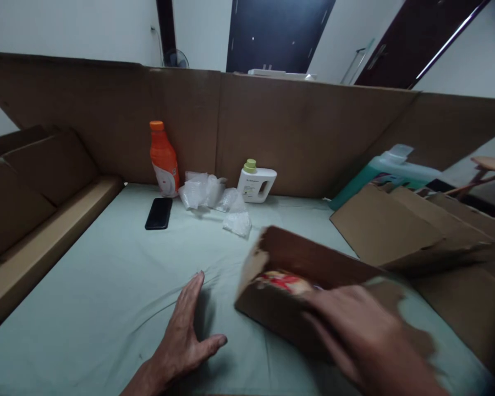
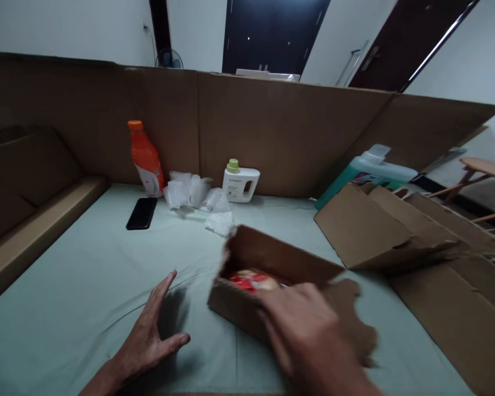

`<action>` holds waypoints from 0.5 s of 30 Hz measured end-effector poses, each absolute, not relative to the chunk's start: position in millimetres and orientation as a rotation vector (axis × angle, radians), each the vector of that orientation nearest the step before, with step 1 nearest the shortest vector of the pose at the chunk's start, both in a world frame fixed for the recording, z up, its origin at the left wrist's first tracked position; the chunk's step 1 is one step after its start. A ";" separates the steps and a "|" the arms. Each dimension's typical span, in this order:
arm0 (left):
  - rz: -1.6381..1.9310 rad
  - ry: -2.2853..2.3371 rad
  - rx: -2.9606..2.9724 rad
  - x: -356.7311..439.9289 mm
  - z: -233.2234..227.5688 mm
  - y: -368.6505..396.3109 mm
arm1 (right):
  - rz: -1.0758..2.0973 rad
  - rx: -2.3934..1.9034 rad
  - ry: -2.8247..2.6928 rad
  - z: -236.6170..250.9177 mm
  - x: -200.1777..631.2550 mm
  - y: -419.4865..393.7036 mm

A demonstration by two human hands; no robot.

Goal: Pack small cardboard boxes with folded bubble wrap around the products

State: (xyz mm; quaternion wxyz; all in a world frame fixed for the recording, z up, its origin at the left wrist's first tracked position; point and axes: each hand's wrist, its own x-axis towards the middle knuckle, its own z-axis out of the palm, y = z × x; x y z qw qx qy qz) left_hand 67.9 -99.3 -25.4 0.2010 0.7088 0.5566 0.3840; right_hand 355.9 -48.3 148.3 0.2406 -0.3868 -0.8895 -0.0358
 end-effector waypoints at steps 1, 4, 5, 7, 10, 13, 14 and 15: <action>1.086 1.545 1.932 66.7 -20.5 -102.1 | -0.048 -0.954 -2.503 152.5 332.6 -50.8; 1.138 1.566 1.813 56.5 -13.5 -109.4 | 0.086 -0.731 -2.553 163.9 307.4 -54.8; 1.155 1.588 1.780 52.3 -13.9 -111.2 | 0.101 -0.766 -2.486 165.2 313.2 -53.3; 1.170 1.640 1.717 45.3 -17.1 -113.5 | 0.096 -1.030 -2.219 160.3 336.1 -44.2; 1.154 1.665 1.674 42.4 -23.7 -113.3 | 0.238 -1.481 -1.769 131.0 369.3 -21.0; 1.153 1.633 1.715 46.4 -27.8 -110.1 | 0.639 -1.544 -1.647 83.5 374.6 -2.8; 1.164 1.630 1.731 47.4 -28.2 -108.4 | 0.764 -1.504 -1.649 67.9 370.0 -0.2; 1.175 1.636 1.741 47.5 -28.2 -106.3 | 0.859 -1.464 -1.648 54.0 363.3 0.6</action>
